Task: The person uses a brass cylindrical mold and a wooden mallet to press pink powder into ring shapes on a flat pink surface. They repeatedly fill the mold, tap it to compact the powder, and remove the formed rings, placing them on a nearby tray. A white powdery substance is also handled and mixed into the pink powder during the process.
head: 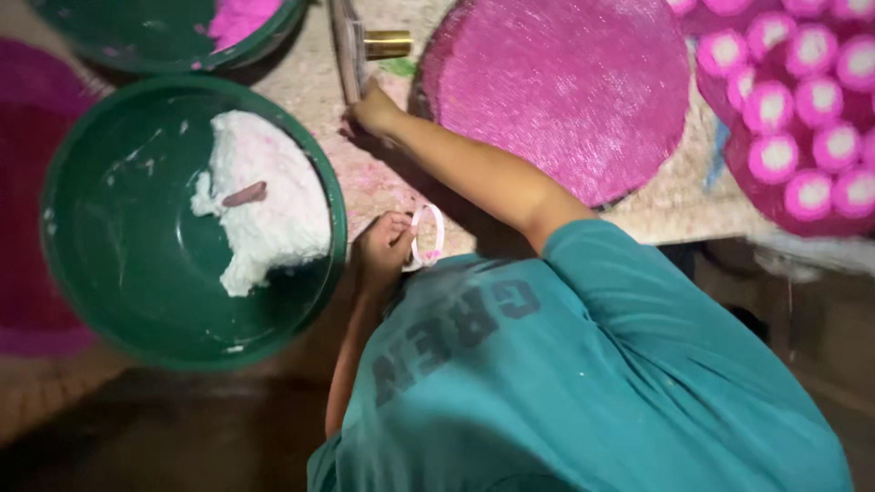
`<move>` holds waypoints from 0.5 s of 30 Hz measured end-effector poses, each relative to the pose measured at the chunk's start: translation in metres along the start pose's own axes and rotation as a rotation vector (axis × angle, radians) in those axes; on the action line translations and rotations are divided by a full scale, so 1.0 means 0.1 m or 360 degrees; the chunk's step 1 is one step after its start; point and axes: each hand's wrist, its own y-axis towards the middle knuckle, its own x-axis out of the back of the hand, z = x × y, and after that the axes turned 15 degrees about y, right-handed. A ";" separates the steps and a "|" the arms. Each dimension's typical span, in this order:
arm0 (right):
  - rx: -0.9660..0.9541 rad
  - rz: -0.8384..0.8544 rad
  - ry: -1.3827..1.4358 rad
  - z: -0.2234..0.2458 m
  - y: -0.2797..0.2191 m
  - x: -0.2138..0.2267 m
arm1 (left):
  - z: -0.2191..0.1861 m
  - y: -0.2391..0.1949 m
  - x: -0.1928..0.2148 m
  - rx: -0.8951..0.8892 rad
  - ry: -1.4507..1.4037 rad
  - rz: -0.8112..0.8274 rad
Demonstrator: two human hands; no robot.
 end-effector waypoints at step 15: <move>0.0131 0.1036 0.0521 2.38 -2.82 1.42 | -1.37 0.87 -0.51 -0.0341 0.0604 -0.0052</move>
